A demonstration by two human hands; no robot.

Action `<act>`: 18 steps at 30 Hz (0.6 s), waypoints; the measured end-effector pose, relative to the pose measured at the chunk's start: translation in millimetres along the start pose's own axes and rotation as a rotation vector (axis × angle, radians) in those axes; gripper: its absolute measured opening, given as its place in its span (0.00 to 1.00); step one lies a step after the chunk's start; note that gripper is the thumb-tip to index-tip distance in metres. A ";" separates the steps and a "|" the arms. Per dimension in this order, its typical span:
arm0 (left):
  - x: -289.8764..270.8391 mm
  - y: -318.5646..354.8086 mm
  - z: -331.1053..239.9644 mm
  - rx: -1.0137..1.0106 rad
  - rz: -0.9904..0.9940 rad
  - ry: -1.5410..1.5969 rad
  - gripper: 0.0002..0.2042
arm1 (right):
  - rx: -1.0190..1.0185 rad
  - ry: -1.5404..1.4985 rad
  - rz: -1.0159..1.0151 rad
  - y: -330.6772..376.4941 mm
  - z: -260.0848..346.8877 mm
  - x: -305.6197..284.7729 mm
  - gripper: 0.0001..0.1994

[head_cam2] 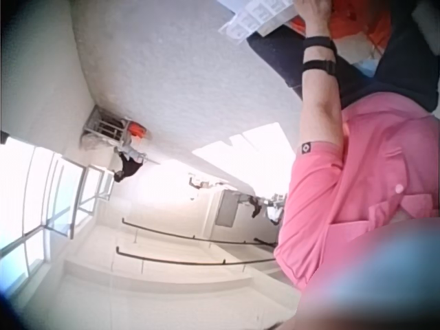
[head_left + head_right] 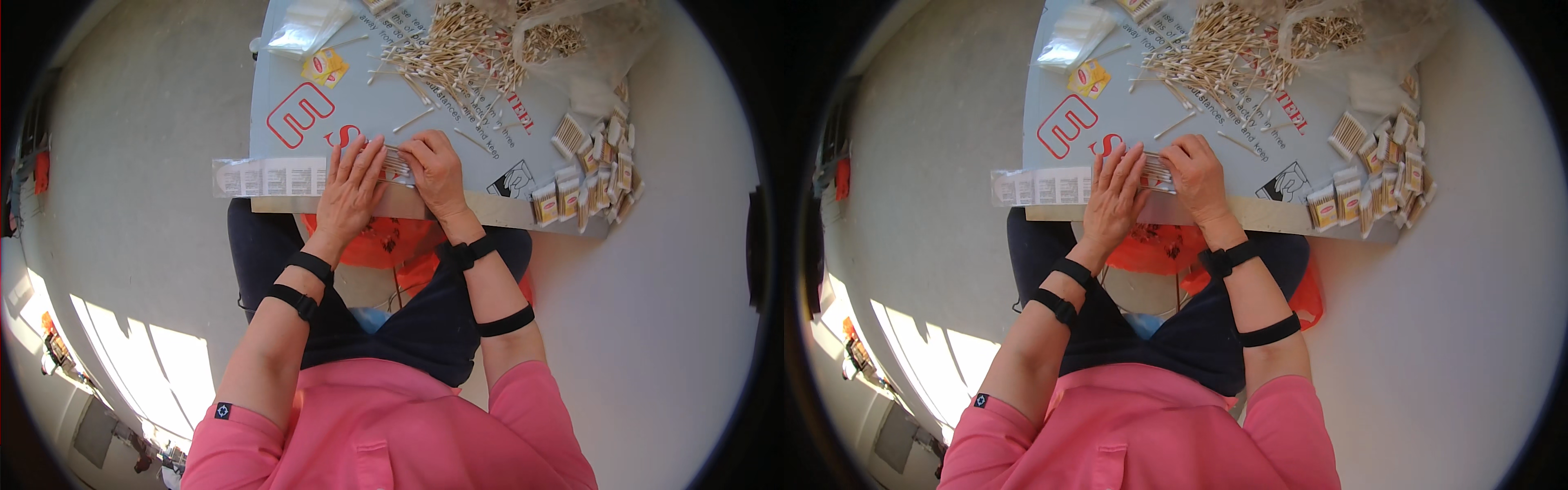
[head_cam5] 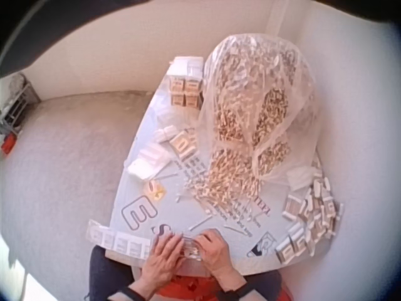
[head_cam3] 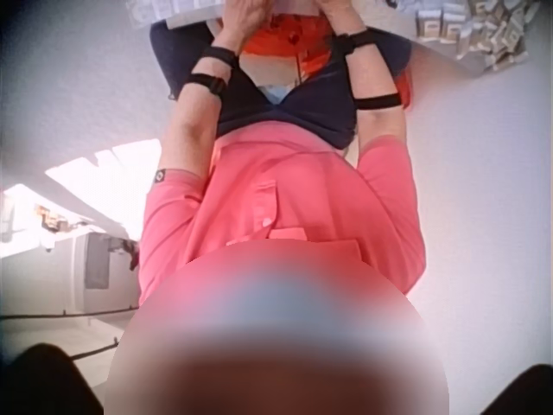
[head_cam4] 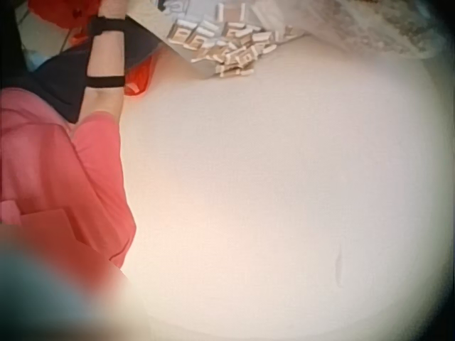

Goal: Packing cotton swabs into small plastic bags and sealing them.

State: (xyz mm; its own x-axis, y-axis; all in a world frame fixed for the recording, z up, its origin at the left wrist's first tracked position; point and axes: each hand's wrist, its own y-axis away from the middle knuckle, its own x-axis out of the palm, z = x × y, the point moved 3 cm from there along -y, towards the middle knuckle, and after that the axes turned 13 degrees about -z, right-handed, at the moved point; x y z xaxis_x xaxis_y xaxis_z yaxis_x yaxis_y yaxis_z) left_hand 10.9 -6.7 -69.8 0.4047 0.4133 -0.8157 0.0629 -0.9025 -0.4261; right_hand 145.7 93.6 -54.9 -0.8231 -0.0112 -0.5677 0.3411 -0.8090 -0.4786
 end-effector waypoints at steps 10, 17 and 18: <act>1.3 0.5 0.0 -0.027 0.039 0.045 0.32 | -0.141 0.377 -0.025 -2.9 -0.1 -2.6 0.10; -0.8 -1.6 0.3 -0.029 0.033 0.058 0.32 | 0.230 0.375 -0.236 12.6 -16.0 -57.3 0.17; -1.0 -0.9 -0.4 -0.029 0.031 0.057 0.32 | 0.301 0.345 -0.260 11.3 -22.9 -67.6 0.18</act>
State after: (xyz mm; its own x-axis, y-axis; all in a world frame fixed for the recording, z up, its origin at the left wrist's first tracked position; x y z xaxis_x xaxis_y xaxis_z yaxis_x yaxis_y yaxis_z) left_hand 10.8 -6.4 -68.5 0.4577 0.3787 -0.8044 0.0759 -0.9181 -0.3890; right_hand 215.6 98.7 -37.2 -0.6482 0.3654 -0.6681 -0.0418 -0.8931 -0.4479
